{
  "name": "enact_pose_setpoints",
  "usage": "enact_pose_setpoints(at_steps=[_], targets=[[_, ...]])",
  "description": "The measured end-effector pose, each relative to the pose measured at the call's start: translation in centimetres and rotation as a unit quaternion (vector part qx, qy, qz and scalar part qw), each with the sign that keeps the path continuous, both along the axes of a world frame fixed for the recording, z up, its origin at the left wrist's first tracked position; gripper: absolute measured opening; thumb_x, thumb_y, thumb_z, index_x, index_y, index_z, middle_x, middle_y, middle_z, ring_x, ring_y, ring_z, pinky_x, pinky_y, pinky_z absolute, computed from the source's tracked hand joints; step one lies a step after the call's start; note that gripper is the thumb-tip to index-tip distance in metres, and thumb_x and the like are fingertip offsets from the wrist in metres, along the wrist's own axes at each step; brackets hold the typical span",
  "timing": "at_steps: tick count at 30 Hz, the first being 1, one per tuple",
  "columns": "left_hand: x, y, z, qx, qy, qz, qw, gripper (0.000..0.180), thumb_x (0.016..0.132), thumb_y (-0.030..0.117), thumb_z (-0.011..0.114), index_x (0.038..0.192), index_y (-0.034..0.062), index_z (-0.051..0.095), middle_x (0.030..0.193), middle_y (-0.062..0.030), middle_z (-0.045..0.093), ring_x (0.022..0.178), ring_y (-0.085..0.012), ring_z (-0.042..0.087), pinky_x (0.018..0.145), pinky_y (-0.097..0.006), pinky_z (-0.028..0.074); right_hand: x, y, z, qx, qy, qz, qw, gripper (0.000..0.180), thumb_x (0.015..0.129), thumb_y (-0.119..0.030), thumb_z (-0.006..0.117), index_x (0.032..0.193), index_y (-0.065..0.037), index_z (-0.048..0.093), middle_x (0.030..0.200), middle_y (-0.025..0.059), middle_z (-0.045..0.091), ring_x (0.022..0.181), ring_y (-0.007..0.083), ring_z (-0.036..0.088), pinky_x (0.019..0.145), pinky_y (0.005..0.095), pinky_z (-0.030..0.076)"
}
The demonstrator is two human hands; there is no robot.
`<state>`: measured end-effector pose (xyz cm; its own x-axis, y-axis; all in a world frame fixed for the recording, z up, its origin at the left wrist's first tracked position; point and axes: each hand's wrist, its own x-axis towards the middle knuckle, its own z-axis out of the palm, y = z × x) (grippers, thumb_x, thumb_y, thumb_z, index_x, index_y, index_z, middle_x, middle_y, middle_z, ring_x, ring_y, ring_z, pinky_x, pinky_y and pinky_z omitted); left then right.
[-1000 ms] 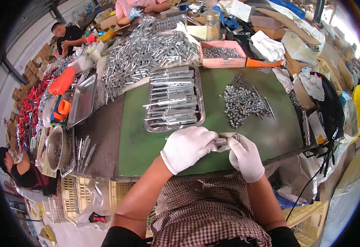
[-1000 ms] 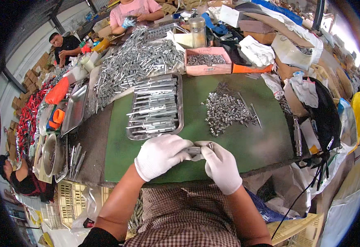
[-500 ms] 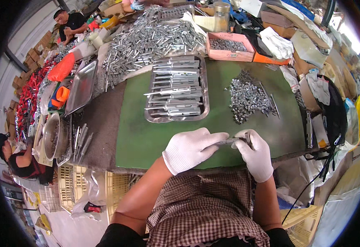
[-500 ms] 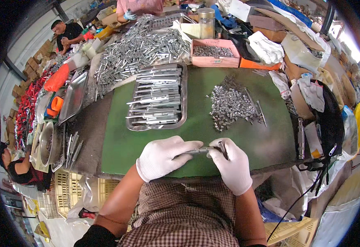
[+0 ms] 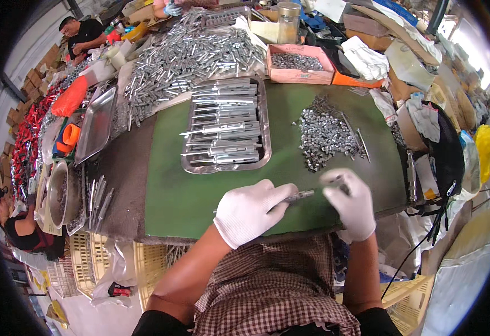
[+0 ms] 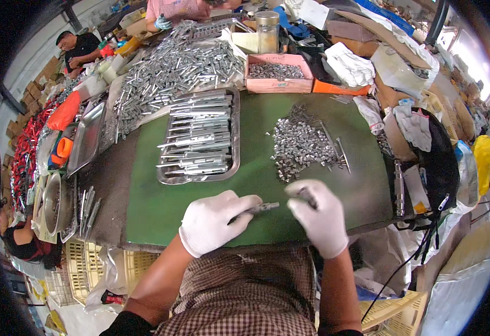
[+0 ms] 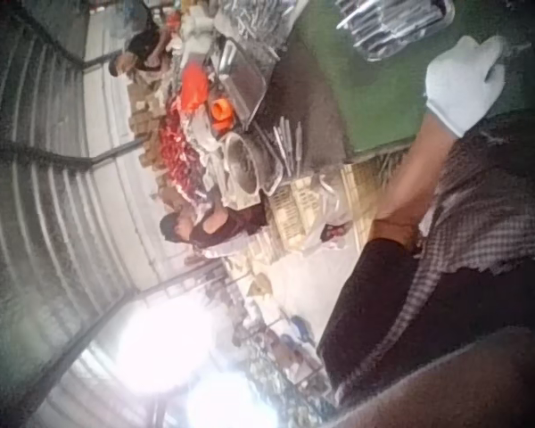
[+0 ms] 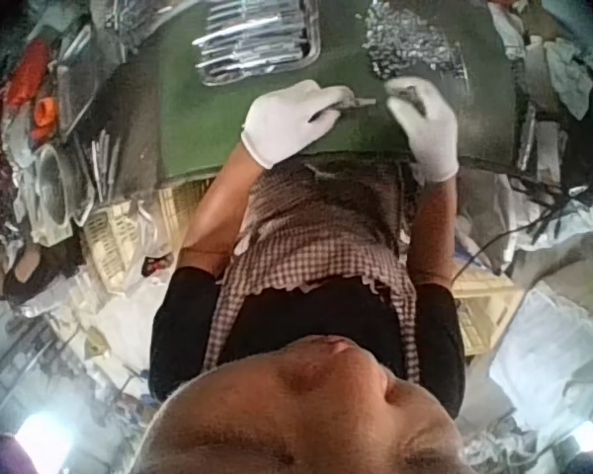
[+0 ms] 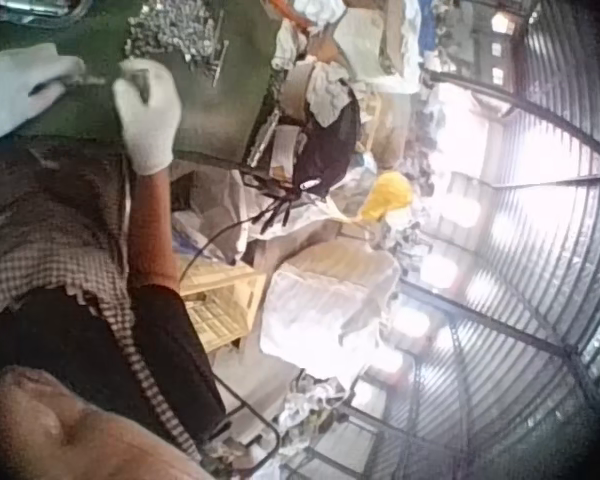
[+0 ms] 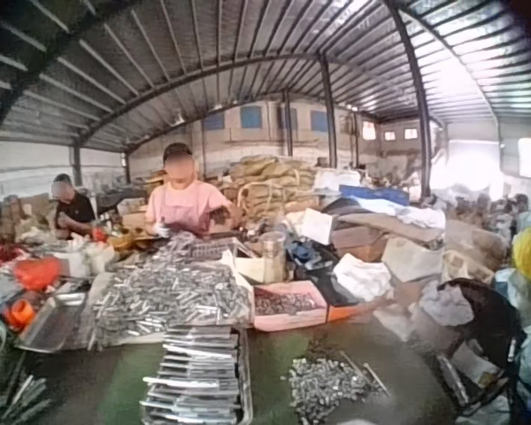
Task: Assembling small metal pins and components onto a larger metal frame on a workbench.
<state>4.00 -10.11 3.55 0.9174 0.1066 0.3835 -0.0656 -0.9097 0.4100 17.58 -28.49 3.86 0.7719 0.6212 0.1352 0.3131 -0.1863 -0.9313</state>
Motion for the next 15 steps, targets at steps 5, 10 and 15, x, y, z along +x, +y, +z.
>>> enact_pose_setpoints(at_steps=[5,10,15], targets=[[-0.2,-2.1,-1.0,0.078,0.072,0.026,0.994,0.015,0.085,0.018,0.065,0.099,0.0225,0.066,0.072,-0.0043,0.051,0.053,-0.0208,0.057,0.046,-0.035,0.046,9.6,0.8,-0.1,-0.166,-0.243,-0.137,0.946,0.014,0.090,-0.012,0.059,0.099,-0.007,0.068,0.094,0.0110,0.069,0.085,0.0258,0.067,0.078,0.0359,0.051],[0.3,-2.9,-0.7,0.093,0.100,0.030,0.990,0.015,0.086,0.020,0.064,0.100,0.0237,0.065,0.072,-0.0044,0.048,0.050,-0.0201,0.055,0.042,-0.034,0.044,19.2,4.0,-2.0,-0.343,-0.380,-0.062,0.857,0.020,0.087,-0.022,0.059,0.100,-0.009,0.066,0.098,0.0163,0.067,0.095,0.0355,0.064,0.084,0.0462,0.049],[0.4,-2.7,-0.6,0.067,0.088,0.019,0.994,0.011,0.088,0.021,0.063,0.099,0.0235,0.064,0.071,-0.0050,0.049,0.052,-0.0219,0.056,0.044,-0.036,0.046,20.8,5.8,-1.5,-0.412,-0.398,0.002,0.820,0.019,0.082,-0.018,0.062,0.097,-0.005,0.060,0.096,0.0192,0.066,0.094,0.0380,0.063,0.085,0.0481,0.049]])
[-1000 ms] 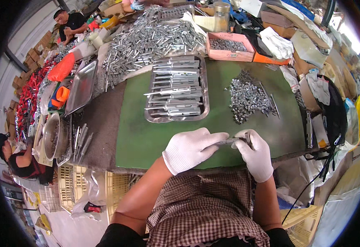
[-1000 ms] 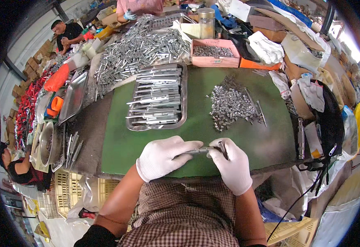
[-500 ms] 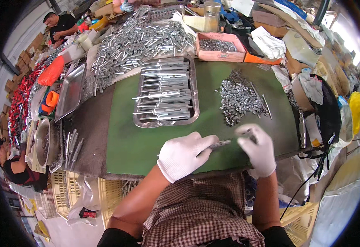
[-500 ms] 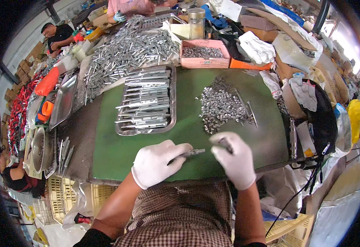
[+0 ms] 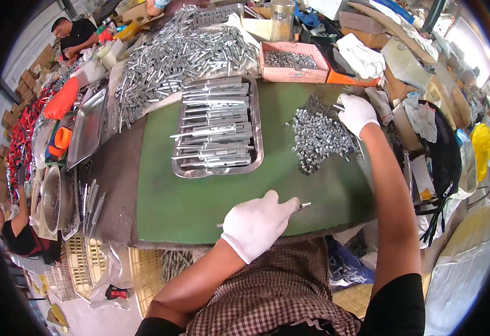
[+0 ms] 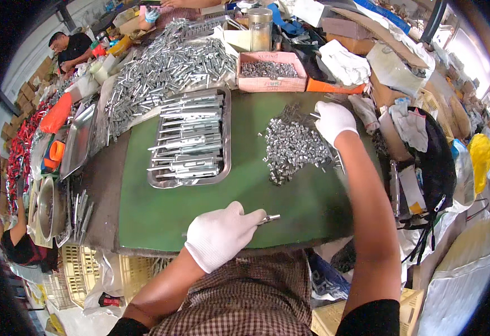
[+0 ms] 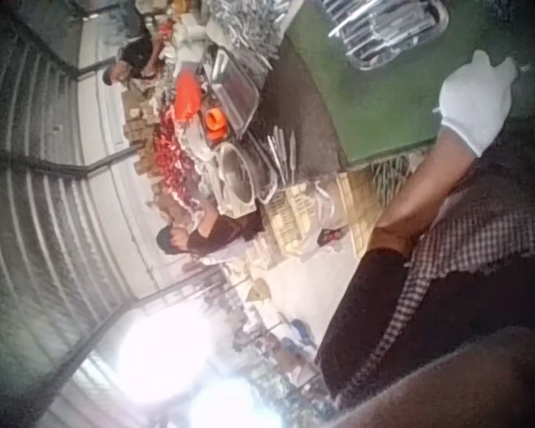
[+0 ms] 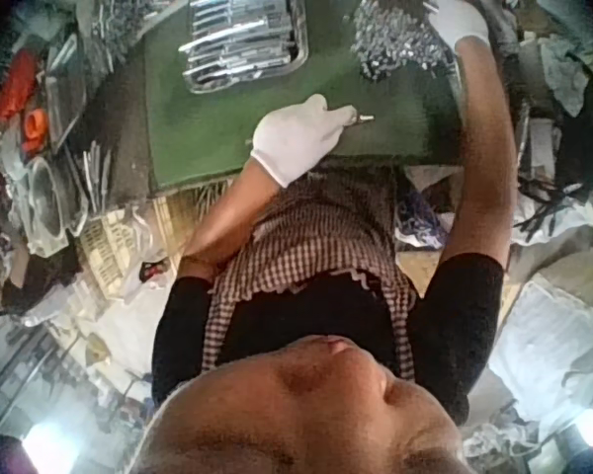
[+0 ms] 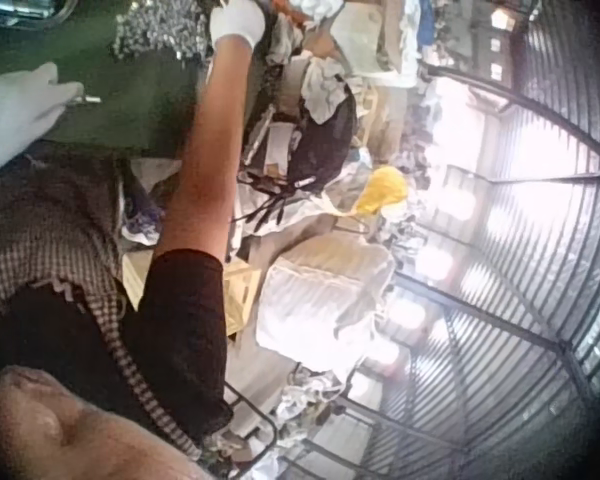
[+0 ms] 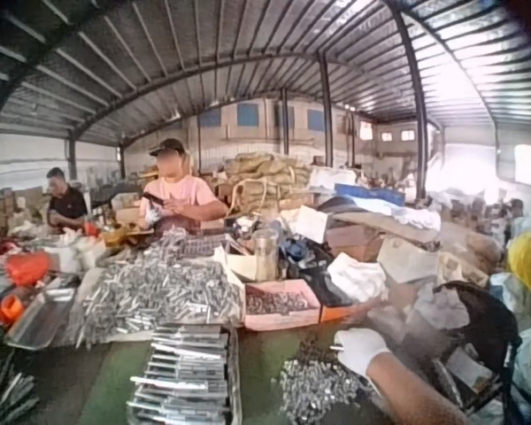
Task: Assembling small metal pins and components onto a larger metal frame on a workbench.
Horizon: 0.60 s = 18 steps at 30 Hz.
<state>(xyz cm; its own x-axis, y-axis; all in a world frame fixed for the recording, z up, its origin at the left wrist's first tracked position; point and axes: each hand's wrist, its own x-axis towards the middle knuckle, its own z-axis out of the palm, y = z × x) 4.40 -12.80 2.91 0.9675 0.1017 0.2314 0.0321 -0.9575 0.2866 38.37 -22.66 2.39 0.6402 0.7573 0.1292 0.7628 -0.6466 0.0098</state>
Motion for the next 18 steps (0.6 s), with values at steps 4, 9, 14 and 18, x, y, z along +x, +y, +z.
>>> enact_pose_setpoints(at_steps=[4,9,14,18], targets=[[0.1,0.1,0.2,-0.006,0.007,0.007,1.000,0.012,0.088,0.021,0.063,0.100,0.0228,0.064,0.071,-0.0054,0.050,0.053,-0.0227,0.057,0.046,-0.037,0.046,-3.0,-0.6,1.3,0.061,0.003,0.018,0.998,0.019,0.084,-0.018,0.061,0.096,-0.005,0.065,0.096,0.0188,0.066,0.091,0.0382,0.063,0.082,0.0464,0.049],[0.1,0.1,-0.4,0.003,0.027,0.016,1.000,0.013,0.089,0.021,0.061,0.101,0.0201,0.064,0.072,-0.0061,0.051,0.057,-0.0235,0.059,0.047,-0.037,0.047,-15.9,-4.1,1.2,0.293,0.230,0.119,0.921,0.013,0.084,-0.013,0.066,0.091,-0.002,0.067,0.089,0.0126,0.066,0.081,0.0284,0.064,0.076,0.0375,0.051],[0.3,-0.7,-0.4,-0.019,0.000,0.009,1.000,0.014,0.088,0.021,0.061,0.101,0.0190,0.064,0.072,-0.0065,0.052,0.056,-0.0243,0.060,0.048,-0.037,0.049,-22.6,-6.0,-0.1,0.276,0.263,0.021,0.924,0.012,0.077,-0.013,0.074,0.083,-0.005,0.067,0.082,0.0121,0.063,0.075,0.0290,0.064,0.067,0.0372,0.051],[0.2,-1.3,-0.3,-0.025,0.004,0.028,0.999,0.017,0.087,0.021,0.062,0.103,0.0182,0.064,0.073,-0.0070,0.052,0.056,-0.0248,0.060,0.049,-0.038,0.049,-22.8,-6.1,0.0,0.267,0.183,0.040,0.945,0.013,0.074,-0.010,0.076,0.082,-0.006,0.068,0.079,0.0104,0.064,0.070,0.0293,0.062,0.063,0.0366,0.050]])
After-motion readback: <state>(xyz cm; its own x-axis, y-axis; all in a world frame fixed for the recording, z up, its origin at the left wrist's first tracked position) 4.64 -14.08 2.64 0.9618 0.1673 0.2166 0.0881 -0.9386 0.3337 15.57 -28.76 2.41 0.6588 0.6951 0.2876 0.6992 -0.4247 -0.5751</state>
